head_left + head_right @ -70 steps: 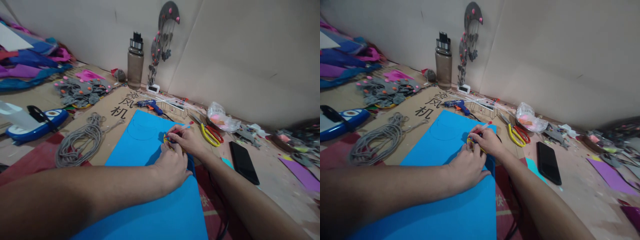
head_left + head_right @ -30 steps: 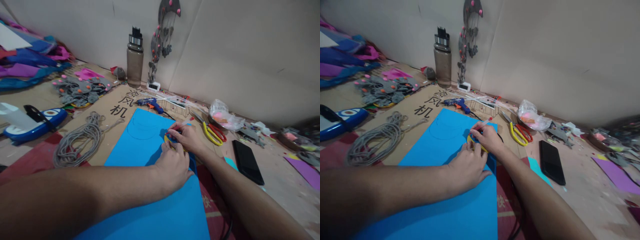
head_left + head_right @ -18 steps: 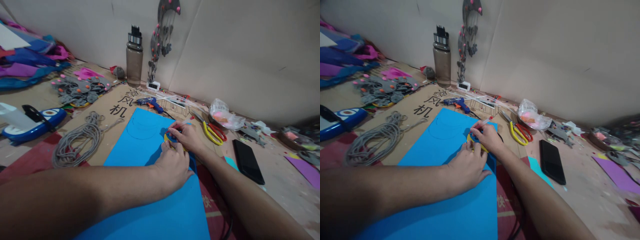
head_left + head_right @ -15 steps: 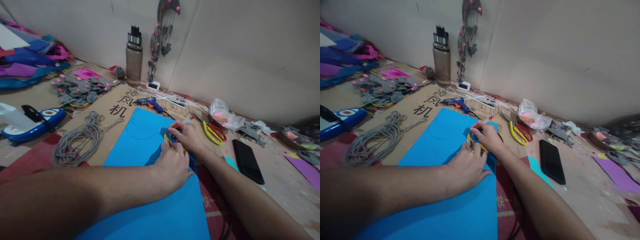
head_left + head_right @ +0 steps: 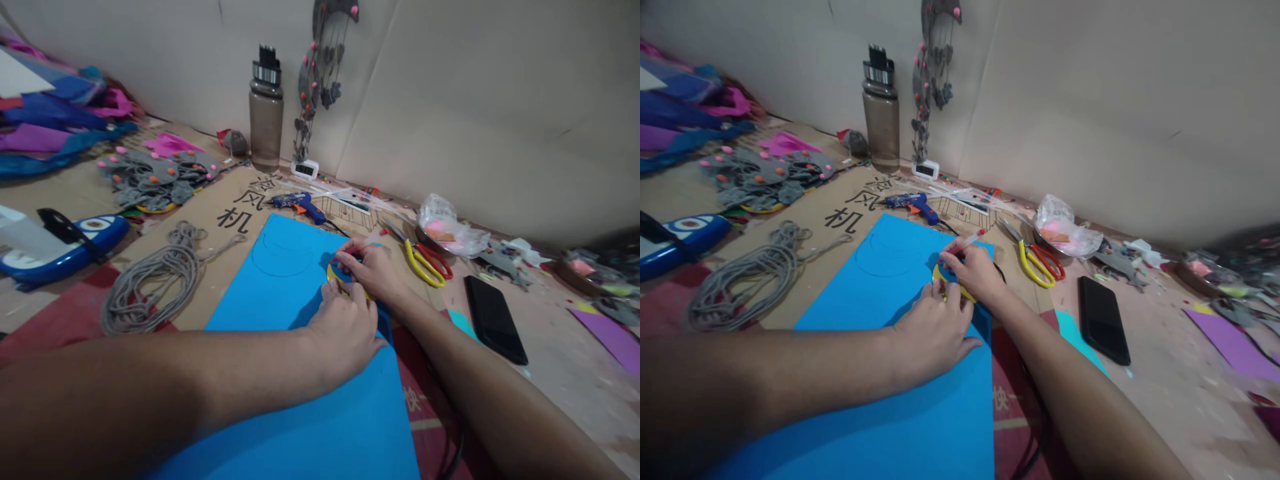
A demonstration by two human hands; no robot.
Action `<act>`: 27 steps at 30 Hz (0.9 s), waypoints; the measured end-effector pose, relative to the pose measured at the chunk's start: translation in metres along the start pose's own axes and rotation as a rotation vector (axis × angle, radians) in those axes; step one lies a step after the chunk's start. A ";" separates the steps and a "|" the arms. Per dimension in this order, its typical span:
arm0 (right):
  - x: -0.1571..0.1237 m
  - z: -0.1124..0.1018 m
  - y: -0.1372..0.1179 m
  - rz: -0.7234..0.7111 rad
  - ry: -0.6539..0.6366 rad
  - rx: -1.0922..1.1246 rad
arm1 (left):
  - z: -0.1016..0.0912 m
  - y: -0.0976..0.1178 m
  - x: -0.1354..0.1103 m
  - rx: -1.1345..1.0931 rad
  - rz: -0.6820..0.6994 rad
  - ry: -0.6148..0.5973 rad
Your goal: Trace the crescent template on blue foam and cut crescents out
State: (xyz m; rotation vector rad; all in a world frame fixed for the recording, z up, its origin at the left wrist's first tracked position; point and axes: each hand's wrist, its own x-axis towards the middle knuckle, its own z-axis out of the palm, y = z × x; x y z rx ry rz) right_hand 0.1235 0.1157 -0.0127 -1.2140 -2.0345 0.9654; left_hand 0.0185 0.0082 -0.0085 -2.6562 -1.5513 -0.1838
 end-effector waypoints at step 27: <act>0.000 0.002 0.002 0.001 0.025 -0.014 | 0.001 0.000 -0.001 0.004 -0.004 0.001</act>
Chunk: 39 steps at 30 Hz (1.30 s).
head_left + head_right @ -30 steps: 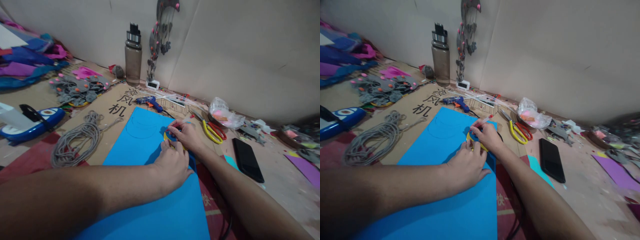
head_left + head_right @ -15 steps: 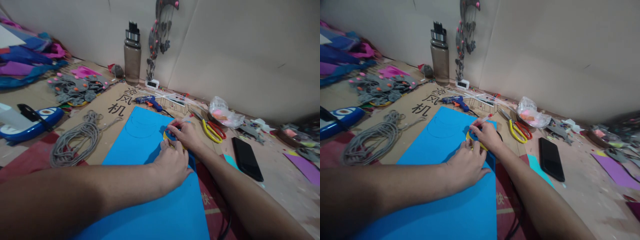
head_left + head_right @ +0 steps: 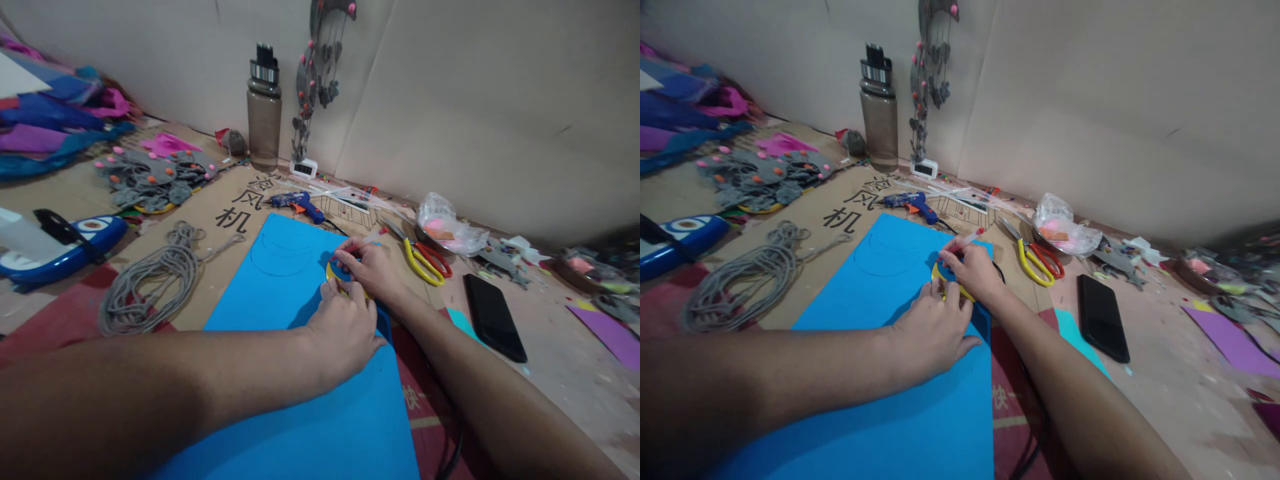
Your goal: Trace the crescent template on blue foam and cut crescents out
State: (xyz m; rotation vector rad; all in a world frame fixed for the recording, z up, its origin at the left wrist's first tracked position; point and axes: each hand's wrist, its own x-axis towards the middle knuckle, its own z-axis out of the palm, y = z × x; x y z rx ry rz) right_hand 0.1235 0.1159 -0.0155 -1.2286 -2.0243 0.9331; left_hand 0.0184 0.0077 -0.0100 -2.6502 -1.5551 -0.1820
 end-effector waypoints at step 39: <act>-0.002 0.000 0.002 -0.032 0.033 -0.049 | -0.004 -0.001 0.000 0.017 0.026 -0.019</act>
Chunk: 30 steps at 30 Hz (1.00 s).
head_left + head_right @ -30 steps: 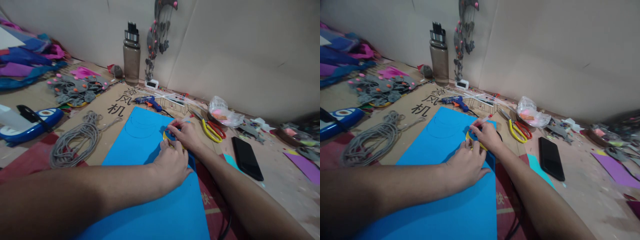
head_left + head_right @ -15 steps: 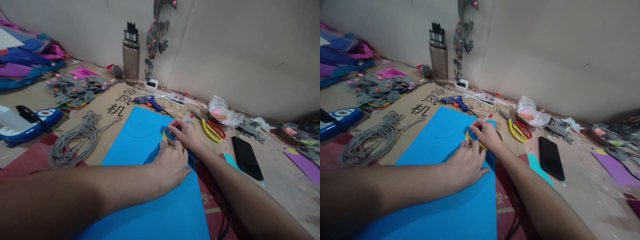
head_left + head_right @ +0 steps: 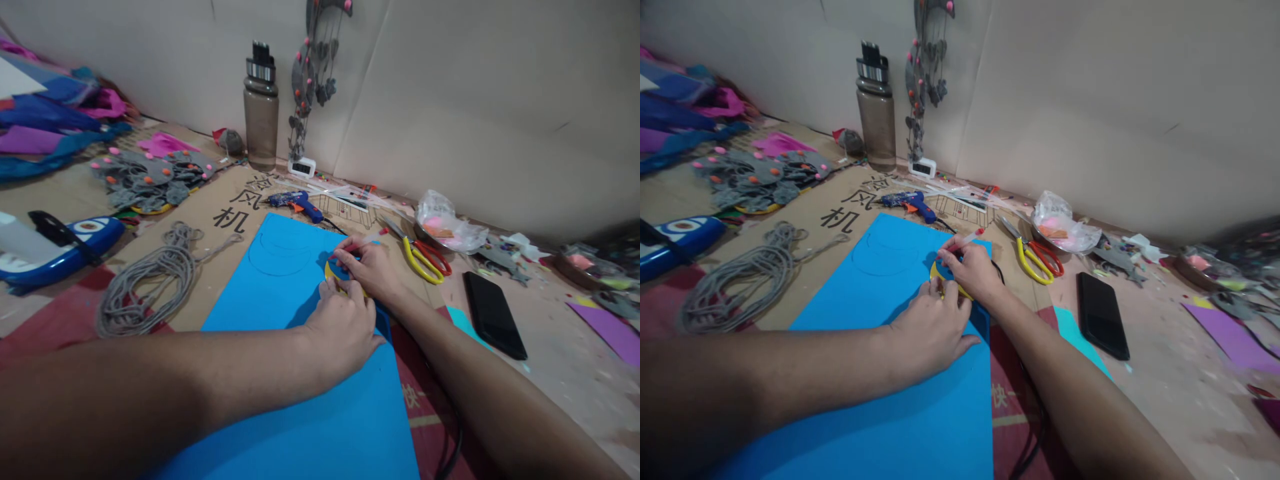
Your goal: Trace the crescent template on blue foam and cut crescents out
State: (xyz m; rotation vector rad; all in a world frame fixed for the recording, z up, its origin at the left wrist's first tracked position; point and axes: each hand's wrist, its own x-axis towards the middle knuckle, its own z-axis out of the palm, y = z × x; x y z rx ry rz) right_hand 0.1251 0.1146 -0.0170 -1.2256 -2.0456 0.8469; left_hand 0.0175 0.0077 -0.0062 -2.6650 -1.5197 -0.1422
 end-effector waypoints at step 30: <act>0.000 -0.001 -0.001 -0.036 0.000 -0.082 | 0.001 0.001 0.001 -0.006 -0.008 0.011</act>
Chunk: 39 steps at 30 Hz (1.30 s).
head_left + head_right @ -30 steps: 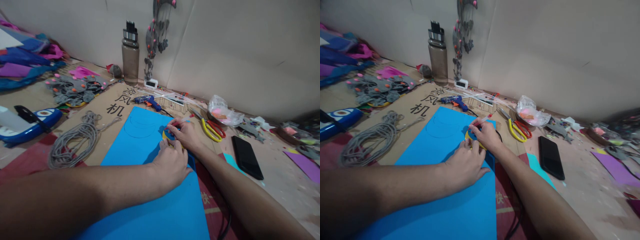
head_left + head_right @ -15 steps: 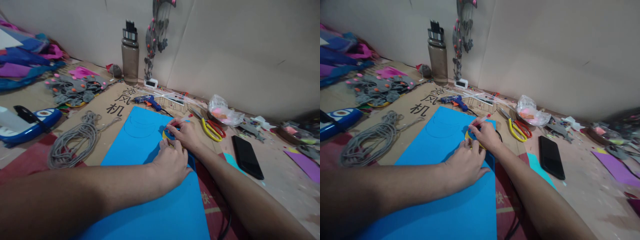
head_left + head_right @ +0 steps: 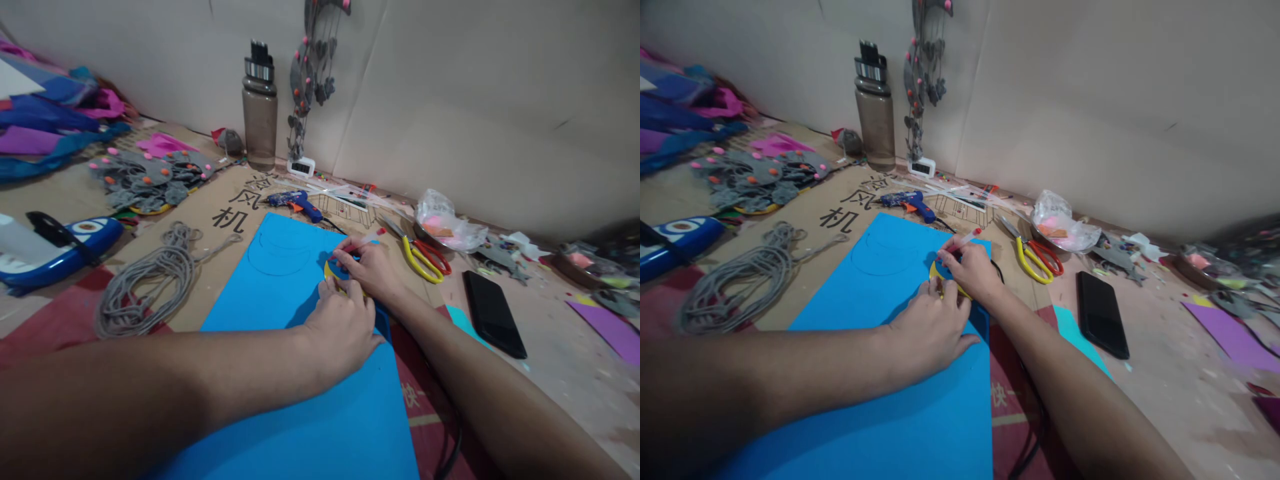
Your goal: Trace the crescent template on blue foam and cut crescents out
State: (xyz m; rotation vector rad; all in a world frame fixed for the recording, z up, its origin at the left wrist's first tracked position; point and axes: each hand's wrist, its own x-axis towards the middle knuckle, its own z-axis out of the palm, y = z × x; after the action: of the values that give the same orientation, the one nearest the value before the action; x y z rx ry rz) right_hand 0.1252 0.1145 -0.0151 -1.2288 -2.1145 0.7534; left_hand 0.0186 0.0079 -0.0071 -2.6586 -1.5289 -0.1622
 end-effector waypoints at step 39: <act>-0.009 -0.012 -0.002 -0.023 -0.105 0.013 | -0.003 -0.001 0.001 0.013 0.008 -0.023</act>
State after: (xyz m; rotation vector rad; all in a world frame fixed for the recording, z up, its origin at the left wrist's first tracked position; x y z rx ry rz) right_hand 0.1359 0.1076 -0.0073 -1.1800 -2.2006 0.8364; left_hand 0.0182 0.0088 -0.0037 -2.6652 -1.5206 -0.1217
